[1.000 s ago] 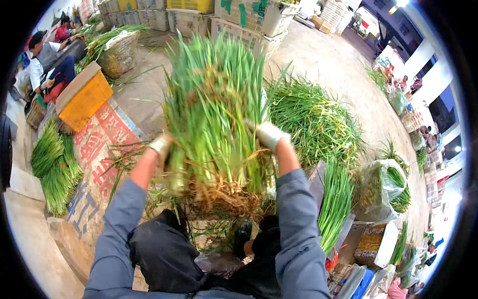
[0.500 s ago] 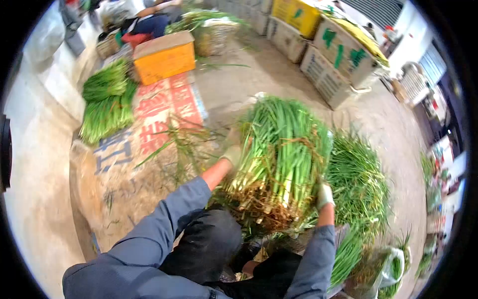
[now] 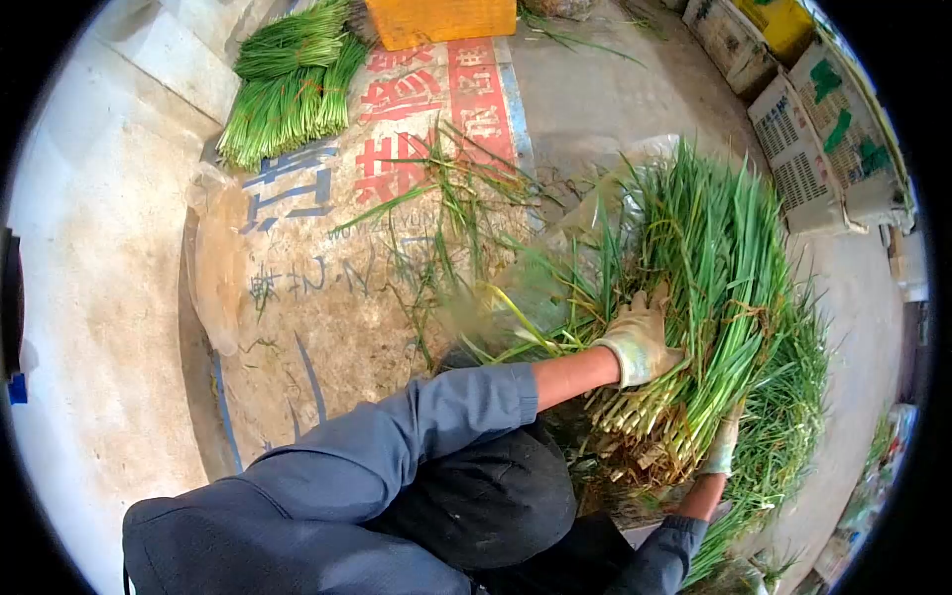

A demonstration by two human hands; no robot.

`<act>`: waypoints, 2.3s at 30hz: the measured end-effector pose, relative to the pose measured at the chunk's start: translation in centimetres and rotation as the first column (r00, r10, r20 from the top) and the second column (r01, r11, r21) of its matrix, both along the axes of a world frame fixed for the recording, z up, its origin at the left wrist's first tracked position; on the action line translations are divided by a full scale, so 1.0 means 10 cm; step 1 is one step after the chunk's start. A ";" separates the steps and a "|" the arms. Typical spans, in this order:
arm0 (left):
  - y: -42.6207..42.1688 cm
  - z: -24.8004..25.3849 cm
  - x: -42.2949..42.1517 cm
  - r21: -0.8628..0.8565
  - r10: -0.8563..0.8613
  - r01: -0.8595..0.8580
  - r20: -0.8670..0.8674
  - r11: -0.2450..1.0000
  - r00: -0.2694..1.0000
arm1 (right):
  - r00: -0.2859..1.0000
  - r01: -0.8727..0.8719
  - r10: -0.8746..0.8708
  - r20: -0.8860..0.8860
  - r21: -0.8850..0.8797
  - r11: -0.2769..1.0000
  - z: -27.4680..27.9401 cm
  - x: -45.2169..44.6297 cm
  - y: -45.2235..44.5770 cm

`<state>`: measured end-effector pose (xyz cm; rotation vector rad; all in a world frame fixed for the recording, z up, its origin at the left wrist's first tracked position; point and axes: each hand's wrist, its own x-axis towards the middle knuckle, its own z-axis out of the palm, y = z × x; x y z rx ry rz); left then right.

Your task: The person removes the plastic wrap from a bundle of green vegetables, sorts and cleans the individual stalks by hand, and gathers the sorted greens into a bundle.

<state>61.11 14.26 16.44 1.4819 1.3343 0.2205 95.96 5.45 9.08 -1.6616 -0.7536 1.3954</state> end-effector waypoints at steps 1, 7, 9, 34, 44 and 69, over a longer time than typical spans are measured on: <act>0.05 0.00 -0.06 -0.009 -0.007 0.008 0.038 1.000 0.999 | 1.000 0.007 -0.007 0.027 0.014 1.000 -0.02 0.00 0.03; 0.09 -0.27 -0.17 0.051 0.052 -0.062 0.171 0.997 0.984 | -0.007 -0.478 0.348 0.938 -0.309 0.822 -0.23 0.43 -0.05; 0.11 -0.25 -0.36 0.070 0.039 -0.053 0.192 0.996 0.981 | -0.061 -0.464 0.341 0.938 -0.329 0.822 0.11 0.22 -0.09; 0.24 -2.99 -4.61 0.415 0.579 -0.404 -0.606 0.815 0.545 | 0.482 -0.020 -0.577 0.659 0.667 0.745 1.39 -1.04 -0.78; 0.65 -3.40 -4.69 0.426 0.482 -0.232 -0.716 0.875 0.505 | 0.229 -0.148 -0.450 0.863 0.488 0.860 1.48 -1.19 -0.73; 0.99 -1.14 -4.00 0.409 0.161 -0.019 -0.316 0.912 0.935 | 0.454 -0.805 0.784 0.423 -0.182 0.565 -1.00 -4.47 -0.48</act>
